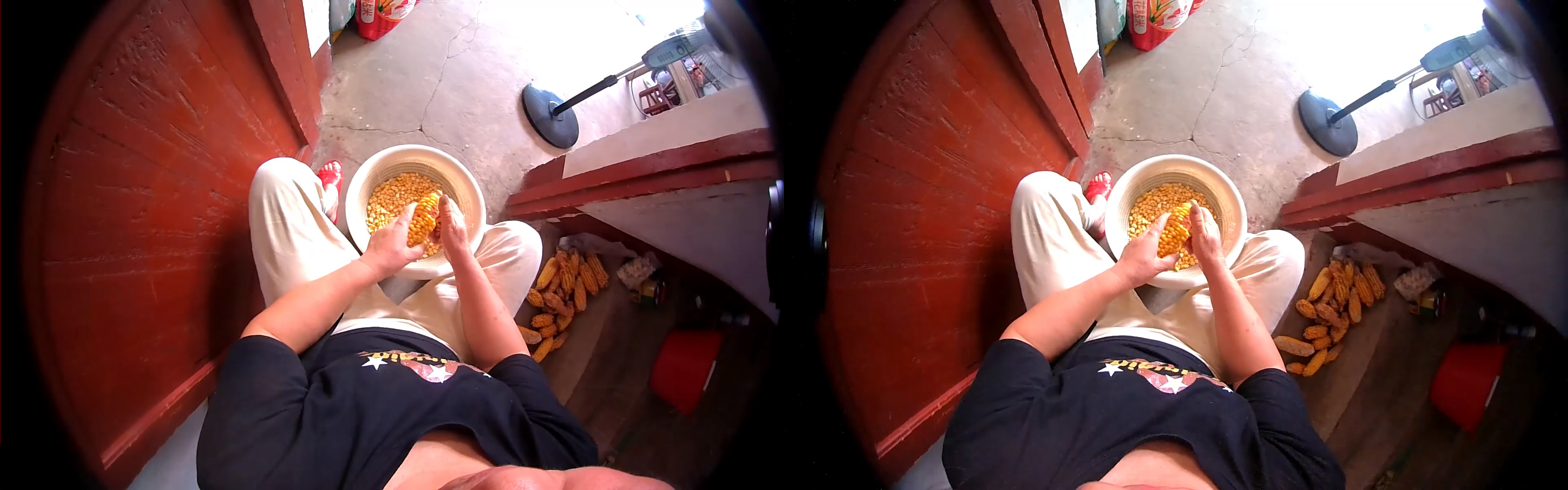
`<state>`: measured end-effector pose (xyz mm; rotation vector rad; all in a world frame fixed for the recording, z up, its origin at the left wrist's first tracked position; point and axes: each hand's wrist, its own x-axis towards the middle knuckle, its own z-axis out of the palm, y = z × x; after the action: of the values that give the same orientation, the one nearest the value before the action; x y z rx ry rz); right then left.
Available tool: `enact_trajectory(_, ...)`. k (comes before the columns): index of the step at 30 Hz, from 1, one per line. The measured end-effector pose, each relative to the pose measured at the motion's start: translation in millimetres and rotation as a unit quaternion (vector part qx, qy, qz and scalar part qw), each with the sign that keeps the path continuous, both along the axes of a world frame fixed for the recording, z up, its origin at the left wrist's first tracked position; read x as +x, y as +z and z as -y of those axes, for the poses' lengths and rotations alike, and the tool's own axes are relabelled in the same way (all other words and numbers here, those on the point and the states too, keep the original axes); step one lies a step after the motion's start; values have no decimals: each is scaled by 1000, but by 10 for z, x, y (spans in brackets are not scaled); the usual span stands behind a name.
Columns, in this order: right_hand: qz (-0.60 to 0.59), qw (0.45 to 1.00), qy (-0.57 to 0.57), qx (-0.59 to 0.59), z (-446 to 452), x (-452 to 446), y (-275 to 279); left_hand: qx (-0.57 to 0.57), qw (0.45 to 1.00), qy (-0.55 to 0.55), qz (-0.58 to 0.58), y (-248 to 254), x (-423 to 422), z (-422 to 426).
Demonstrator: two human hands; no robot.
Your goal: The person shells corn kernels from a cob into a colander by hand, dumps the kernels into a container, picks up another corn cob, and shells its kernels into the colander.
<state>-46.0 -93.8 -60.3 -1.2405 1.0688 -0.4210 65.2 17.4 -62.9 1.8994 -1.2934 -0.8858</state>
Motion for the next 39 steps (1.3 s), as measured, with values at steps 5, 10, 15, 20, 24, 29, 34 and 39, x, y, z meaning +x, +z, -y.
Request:
enact_trajectory(5, -70, 898, 52, -432, 14, 27, -370, 2, 999, -5, 47, 13, -171, -37)
enact_trajectory(10, -83, 948, 77, -298, 47, 14, -148, -27, 997, -3, -72, -185, -92, -47)
enact_trajectory(15, -15, 979, 53, -196, 45, -27, -246, 41, 998, -25, -37, 2, -28, -66)
enact_trajectory(20, -3, 995, 12, 96, 94, -61, 6, 3, 992, -48, 115, 78, -77, -92)
enact_trajectory(24, -90, 934, 45, -342, 65, -15, -350, 25, 987, -54, 146, 15, -195, -86)
enact_trajectory(29, -63, 952, 42, -295, 153, -54, -355, -53, 997, -44, -43, -191, -74, -48)
enact_trajectory(34, -2, 1000, 10, 29, 135, -119, -230, -32, 998, -48, 20, -3, -16, -79)
enact_trajectory(39, -63, 969, 19, -239, -37, -34, -429, 1, 979, -55, 196, -14, -185, -72)
